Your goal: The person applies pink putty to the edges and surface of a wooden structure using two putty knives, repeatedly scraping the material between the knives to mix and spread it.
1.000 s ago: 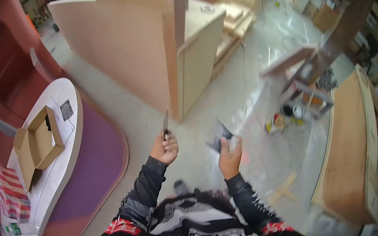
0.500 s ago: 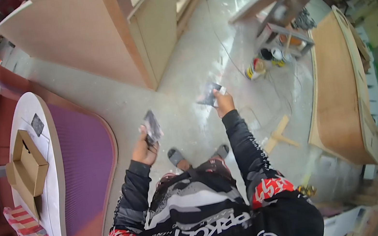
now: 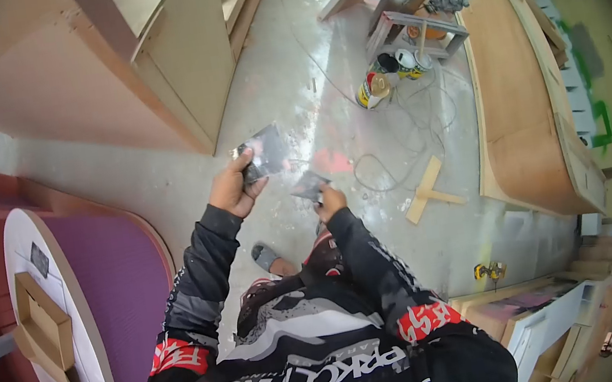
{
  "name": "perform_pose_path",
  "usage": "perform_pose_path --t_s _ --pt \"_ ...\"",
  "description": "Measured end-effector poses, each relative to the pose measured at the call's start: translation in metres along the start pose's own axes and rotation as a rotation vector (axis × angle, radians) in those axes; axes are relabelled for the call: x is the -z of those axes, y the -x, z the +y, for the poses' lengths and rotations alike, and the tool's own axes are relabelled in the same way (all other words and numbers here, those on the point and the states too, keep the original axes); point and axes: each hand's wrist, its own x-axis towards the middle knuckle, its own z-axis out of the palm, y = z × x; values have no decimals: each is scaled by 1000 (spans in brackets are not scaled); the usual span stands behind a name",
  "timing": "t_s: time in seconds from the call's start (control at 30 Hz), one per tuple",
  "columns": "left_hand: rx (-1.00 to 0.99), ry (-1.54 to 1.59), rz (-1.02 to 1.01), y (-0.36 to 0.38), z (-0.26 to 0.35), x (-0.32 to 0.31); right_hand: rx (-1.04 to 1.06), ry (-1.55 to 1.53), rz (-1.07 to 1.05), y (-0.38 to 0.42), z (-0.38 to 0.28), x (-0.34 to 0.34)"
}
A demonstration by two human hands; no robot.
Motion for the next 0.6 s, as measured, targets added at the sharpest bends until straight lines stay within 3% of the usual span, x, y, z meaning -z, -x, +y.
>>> perform_pose_path --t_s 0.03,0.07,0.13,0.17,0.23,0.27,0.3,0.37,0.4,0.43,0.5,0.53,0.6 --pt "-6 -1 6 -14 7 -4 -404 -479 268 -10 1 3" --pt "8 52 50 -25 11 -2 -420 -477 256 -17 -14 10" --pt "101 159 104 -47 3 9 24 -385 439 -13 -89 33" --pt "108 149 117 -59 -2 7 8 -393 439 -13 -122 43" --pt "275 273 124 -79 -16 -1 478 -57 346 -23 -168 55" --pt "311 289 35 -94 -26 1 682 -99 246 -43 -144 50" --pt "315 290 57 -102 -24 -7 845 280 100 -63 -145 55" --pt "136 202 146 -111 -6 -32 434 805 -459 -126 -53 73" --pt "135 171 154 -120 10 -46 399 749 -485 -143 -28 92" --pt "24 -30 222 -128 26 -60 456 686 -307 -156 -13 102" --pt "-198 -371 385 -139 32 -78 518 578 -24 -165 -72 130" --pt "-226 -509 441 -155 34 -76 502 562 -57 -163 -113 144" --pt "-156 -546 428 -184 38 -83 906 422 -220 -174 -177 159"
